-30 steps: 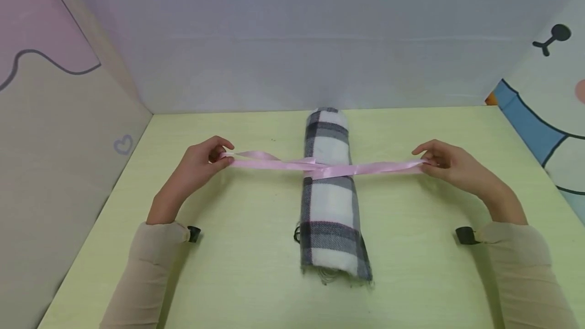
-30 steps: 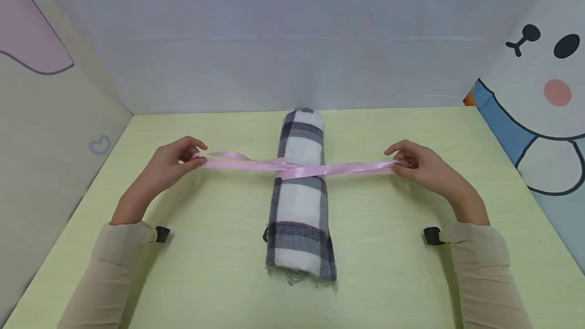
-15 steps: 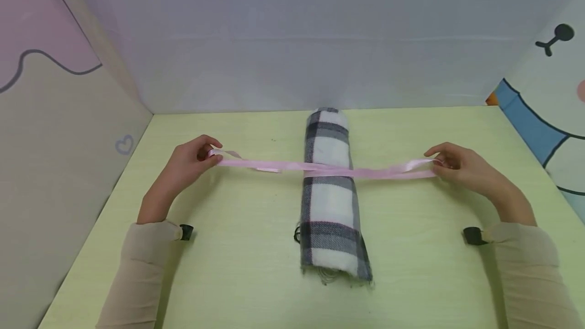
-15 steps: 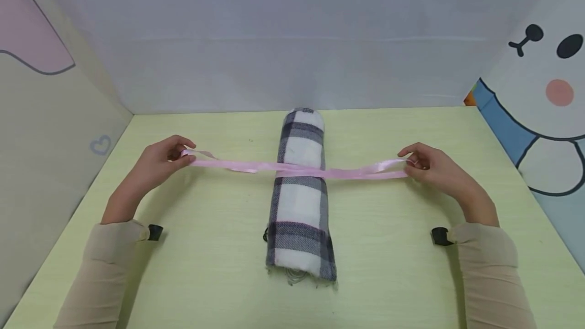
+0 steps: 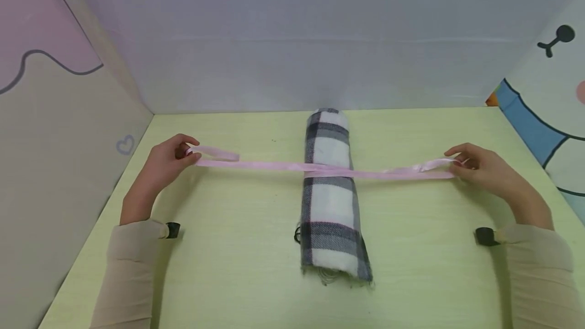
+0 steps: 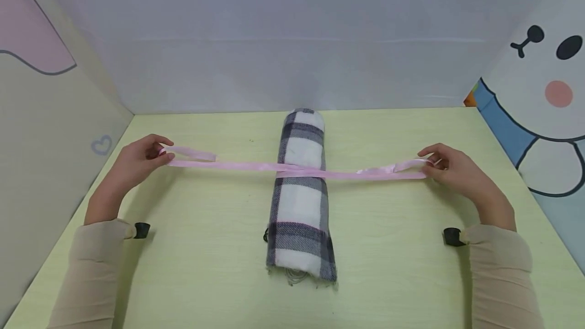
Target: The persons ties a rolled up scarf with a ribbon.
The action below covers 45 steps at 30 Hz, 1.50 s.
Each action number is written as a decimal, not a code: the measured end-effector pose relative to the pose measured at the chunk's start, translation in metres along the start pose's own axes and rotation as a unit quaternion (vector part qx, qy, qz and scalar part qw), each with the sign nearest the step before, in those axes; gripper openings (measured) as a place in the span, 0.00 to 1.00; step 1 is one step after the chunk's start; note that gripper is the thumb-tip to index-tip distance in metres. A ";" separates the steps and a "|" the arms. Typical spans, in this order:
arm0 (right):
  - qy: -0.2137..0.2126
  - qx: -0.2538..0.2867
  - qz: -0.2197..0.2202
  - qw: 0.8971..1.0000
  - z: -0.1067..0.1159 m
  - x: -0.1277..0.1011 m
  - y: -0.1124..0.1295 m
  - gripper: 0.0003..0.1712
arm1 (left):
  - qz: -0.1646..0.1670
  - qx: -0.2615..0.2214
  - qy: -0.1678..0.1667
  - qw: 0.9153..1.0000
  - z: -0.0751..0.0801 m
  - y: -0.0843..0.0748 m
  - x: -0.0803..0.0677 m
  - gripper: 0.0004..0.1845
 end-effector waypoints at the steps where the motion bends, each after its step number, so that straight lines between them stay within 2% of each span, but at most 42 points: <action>1: 0.001 -0.001 -0.006 1.000 0.001 -0.001 -0.002 0.20 | 0.006 0.003 0.000 1.000 0.001 0.003 0.000 0.18; 7: -0.005 0.000 -0.028 1.000 0.010 -0.010 -0.015 0.22 | 0.038 0.019 0.007 0.999 0.007 0.019 -0.003 0.23; 15: -0.019 -0.015 -0.045 0.999 0.019 -0.018 -0.031 0.24 | 0.054 0.032 0.010 0.998 0.011 0.039 -0.002 0.24; 23: -0.042 -0.054 -0.088 0.994 0.030 -0.034 -0.052 0.29 | 0.069 0.053 0.007 0.996 0.018 0.058 -0.001 0.24; 30: -0.067 -0.069 -0.110 0.989 0.043 -0.048 -0.058 0.30 | 0.094 0.060 0.010 0.994 0.024 0.064 -0.005 0.26; 35: -0.081 -0.082 -0.111 0.987 0.050 -0.050 -0.055 0.28 | 0.090 0.060 0.011 0.994 0.024 0.067 -0.006 0.24; 40: -0.085 -0.093 -0.085 0.988 0.051 -0.044 -0.042 0.24 | 0.076 0.063 0.003 0.995 0.023 0.059 -0.005 0.22; 45: -0.062 -0.091 -0.069 0.992 0.046 -0.031 -0.019 0.22 | 0.067 0.074 -0.006 0.995 0.025 0.051 -0.004 0.20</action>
Point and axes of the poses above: each hand's wrist, its own x-axis towards the middle knuckle, its own z-axis out of the back of the hand, y = z × x, the point moved 5 cm from there along x, towards the middle knuckle, and after that the axes turned 7 degrees about z, right-handed, at the moved point
